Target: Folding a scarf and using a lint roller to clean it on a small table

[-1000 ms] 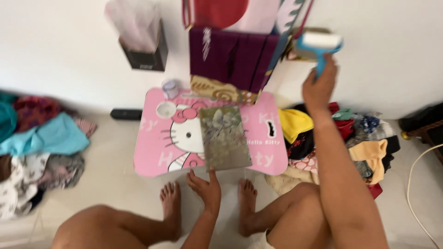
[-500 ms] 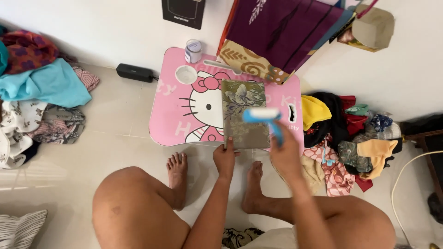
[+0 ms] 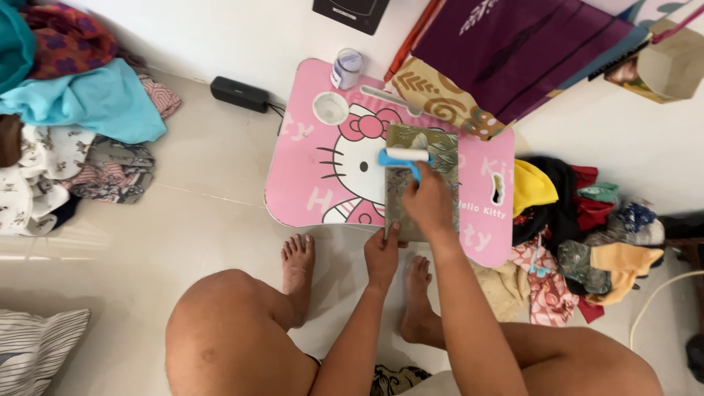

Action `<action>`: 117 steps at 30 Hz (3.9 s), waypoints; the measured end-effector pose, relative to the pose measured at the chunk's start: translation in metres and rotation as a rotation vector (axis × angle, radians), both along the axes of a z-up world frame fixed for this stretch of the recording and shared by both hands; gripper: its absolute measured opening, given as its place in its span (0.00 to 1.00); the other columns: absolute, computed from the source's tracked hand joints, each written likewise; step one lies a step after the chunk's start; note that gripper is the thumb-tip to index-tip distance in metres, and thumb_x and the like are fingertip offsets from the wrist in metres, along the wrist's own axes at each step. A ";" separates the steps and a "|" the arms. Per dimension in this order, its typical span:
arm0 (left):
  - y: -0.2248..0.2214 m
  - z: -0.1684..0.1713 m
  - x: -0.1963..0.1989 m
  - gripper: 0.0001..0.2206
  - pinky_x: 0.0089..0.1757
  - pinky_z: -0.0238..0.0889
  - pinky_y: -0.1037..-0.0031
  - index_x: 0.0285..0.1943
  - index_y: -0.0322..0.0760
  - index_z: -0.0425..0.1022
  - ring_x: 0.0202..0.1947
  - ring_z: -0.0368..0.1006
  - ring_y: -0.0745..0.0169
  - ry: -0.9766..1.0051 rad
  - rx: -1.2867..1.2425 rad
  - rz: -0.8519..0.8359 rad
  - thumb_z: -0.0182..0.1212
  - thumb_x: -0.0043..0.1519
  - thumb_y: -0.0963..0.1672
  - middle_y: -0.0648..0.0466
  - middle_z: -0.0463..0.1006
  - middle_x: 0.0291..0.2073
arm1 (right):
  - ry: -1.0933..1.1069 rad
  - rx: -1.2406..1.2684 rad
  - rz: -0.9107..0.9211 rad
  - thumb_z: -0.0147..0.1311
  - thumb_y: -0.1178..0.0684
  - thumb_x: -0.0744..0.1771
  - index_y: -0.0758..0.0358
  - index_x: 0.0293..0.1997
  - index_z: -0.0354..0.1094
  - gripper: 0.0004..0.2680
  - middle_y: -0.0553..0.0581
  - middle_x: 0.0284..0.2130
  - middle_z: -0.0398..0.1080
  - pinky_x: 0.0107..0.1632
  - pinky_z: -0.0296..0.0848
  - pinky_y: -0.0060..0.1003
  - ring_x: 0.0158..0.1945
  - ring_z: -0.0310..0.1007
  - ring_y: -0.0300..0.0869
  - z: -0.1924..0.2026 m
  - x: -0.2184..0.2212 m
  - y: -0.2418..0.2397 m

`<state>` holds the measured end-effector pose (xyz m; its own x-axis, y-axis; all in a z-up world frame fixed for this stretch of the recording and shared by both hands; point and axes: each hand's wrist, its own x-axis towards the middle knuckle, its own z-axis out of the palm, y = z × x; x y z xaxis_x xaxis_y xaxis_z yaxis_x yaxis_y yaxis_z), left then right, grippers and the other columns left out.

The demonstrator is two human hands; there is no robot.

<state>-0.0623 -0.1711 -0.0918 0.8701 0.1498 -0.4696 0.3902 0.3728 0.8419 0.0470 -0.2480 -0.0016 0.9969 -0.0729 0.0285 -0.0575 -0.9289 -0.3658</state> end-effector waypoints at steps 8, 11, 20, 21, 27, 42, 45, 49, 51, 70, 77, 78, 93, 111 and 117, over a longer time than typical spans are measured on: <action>-0.003 -0.012 -0.001 0.15 0.34 0.65 0.78 0.30 0.40 0.79 0.28 0.79 0.69 0.044 -0.042 -0.018 0.61 0.67 0.49 0.50 0.84 0.24 | -0.024 0.086 0.053 0.49 0.54 0.67 0.60 0.63 0.65 0.16 0.73 0.44 0.72 0.43 0.77 0.55 0.47 0.76 0.65 -0.002 0.068 -0.012; -0.010 -0.002 -0.004 0.15 0.35 0.67 0.76 0.35 0.38 0.80 0.30 0.80 0.67 0.107 -0.083 -0.086 0.64 0.65 0.52 0.48 0.85 0.30 | -0.087 0.172 -0.003 0.51 0.52 0.66 0.53 0.62 0.69 0.16 0.72 0.47 0.74 0.53 0.73 0.59 0.54 0.72 0.67 0.019 0.033 -0.018; -0.033 0.021 -0.001 0.18 0.39 0.74 0.69 0.43 0.30 0.82 0.33 0.82 0.58 0.124 -0.242 -0.267 0.63 0.66 0.51 0.44 0.84 0.37 | 0.051 0.225 -0.227 0.51 0.54 0.65 0.55 0.61 0.71 0.16 0.71 0.50 0.74 0.58 0.72 0.58 0.56 0.72 0.66 0.041 -0.097 -0.029; -0.030 0.024 0.004 0.14 0.37 0.74 0.71 0.42 0.31 0.83 0.32 0.82 0.59 0.103 -0.223 -0.239 0.62 0.66 0.48 0.44 0.84 0.35 | 0.056 0.210 -0.212 0.51 0.54 0.66 0.55 0.61 0.71 0.16 0.69 0.50 0.74 0.57 0.73 0.58 0.55 0.73 0.65 0.039 -0.090 -0.030; -0.035 0.008 -0.003 0.15 0.39 0.73 0.73 0.40 0.32 0.83 0.34 0.83 0.60 0.063 -0.204 -0.260 0.62 0.67 0.49 0.46 0.86 0.36 | 0.131 -0.036 -0.170 0.50 0.44 0.65 0.37 0.59 0.69 0.15 0.56 0.46 0.77 0.58 0.73 0.53 0.53 0.76 0.56 0.001 0.016 -0.057; -0.057 0.037 -0.004 0.15 0.40 0.70 0.72 0.41 0.28 0.82 0.31 0.81 0.58 0.187 -0.251 -0.239 0.63 0.65 0.48 0.44 0.85 0.34 | 0.196 0.134 -0.367 0.53 0.46 0.64 0.48 0.57 0.73 0.15 0.65 0.36 0.77 0.54 0.72 0.58 0.49 0.77 0.63 0.080 -0.098 -0.046; -0.036 0.093 -0.008 0.12 0.39 0.70 0.73 0.37 0.31 0.82 0.30 0.80 0.62 0.182 -0.213 -0.224 0.64 0.64 0.46 0.48 0.84 0.30 | 0.193 0.198 -0.390 0.53 0.50 0.64 0.52 0.60 0.71 0.17 0.69 0.40 0.78 0.55 0.74 0.57 0.50 0.77 0.64 0.059 -0.115 -0.050; -0.047 0.055 -0.004 0.12 0.37 0.71 0.74 0.37 0.32 0.82 0.30 0.82 0.62 0.188 -0.201 -0.245 0.65 0.63 0.47 0.48 0.85 0.30 | 0.224 0.110 -0.354 0.53 0.46 0.65 0.47 0.60 0.71 0.16 0.68 0.43 0.78 0.57 0.73 0.58 0.53 0.76 0.64 0.054 -0.069 -0.068; -0.046 0.058 -0.003 0.11 0.37 0.71 0.75 0.37 0.32 0.82 0.30 0.81 0.63 0.196 -0.184 -0.263 0.63 0.63 0.46 0.49 0.85 0.30 | 0.212 0.053 -0.292 0.52 0.45 0.65 0.47 0.59 0.72 0.16 0.66 0.43 0.78 0.57 0.72 0.58 0.53 0.76 0.63 0.048 -0.034 -0.080; -0.051 0.050 0.001 0.11 0.24 0.65 0.80 0.30 0.35 0.80 0.23 0.79 0.67 0.214 -0.187 -0.246 0.63 0.62 0.45 0.52 0.82 0.22 | 0.158 0.176 -0.388 0.52 0.49 0.65 0.54 0.61 0.72 0.17 0.75 0.45 0.76 0.57 0.72 0.60 0.54 0.74 0.69 0.074 -0.085 -0.035; -0.050 0.049 0.001 0.11 0.19 0.59 0.81 0.28 0.34 0.80 0.18 0.73 0.68 0.247 -0.194 -0.209 0.62 0.63 0.45 0.51 0.80 0.20 | 0.097 0.159 -0.332 0.52 0.48 0.66 0.55 0.60 0.71 0.16 0.75 0.45 0.75 0.57 0.71 0.61 0.54 0.73 0.69 0.034 -0.041 -0.063; -0.051 0.045 0.001 0.11 0.23 0.67 0.80 0.29 0.34 0.80 0.23 0.78 0.67 0.196 -0.160 -0.237 0.62 0.63 0.45 0.50 0.81 0.21 | 0.089 0.121 -0.297 0.52 0.46 0.66 0.53 0.60 0.72 0.16 0.72 0.44 0.76 0.57 0.71 0.59 0.53 0.74 0.67 0.026 -0.023 -0.071; -0.020 0.033 0.002 0.18 0.31 0.74 0.72 0.36 0.29 0.81 0.28 0.80 0.62 0.171 -0.010 -0.164 0.64 0.63 0.51 0.45 0.84 0.28 | 0.219 -0.198 0.524 0.49 0.53 0.67 0.50 0.64 0.67 0.16 0.69 0.44 0.76 0.50 0.73 0.65 0.48 0.75 0.69 0.117 -0.027 -0.086; -0.031 0.022 -0.004 0.17 0.38 0.74 0.74 0.41 0.29 0.79 0.34 0.81 0.62 0.056 0.015 -0.190 0.59 0.68 0.50 0.47 0.84 0.33 | 0.296 -0.206 0.677 0.45 0.53 0.70 0.45 0.65 0.64 0.15 0.59 0.44 0.72 0.49 0.74 0.57 0.48 0.76 0.61 0.097 -0.002 -0.047; -0.037 -0.002 -0.002 0.14 0.40 0.71 0.76 0.38 0.36 0.79 0.34 0.79 0.67 0.043 0.023 -0.194 0.59 0.67 0.50 0.53 0.84 0.31 | 0.354 -0.188 0.683 0.46 0.55 0.69 0.46 0.65 0.65 0.16 0.60 0.45 0.72 0.51 0.74 0.56 0.49 0.75 0.62 0.086 -0.029 -0.067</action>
<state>-0.0646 -0.2079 -0.0937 0.8631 -0.0076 -0.5050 0.4883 0.2681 0.8305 0.0183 -0.3150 0.0845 0.7711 0.5332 -0.3481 0.4644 -0.8449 -0.2655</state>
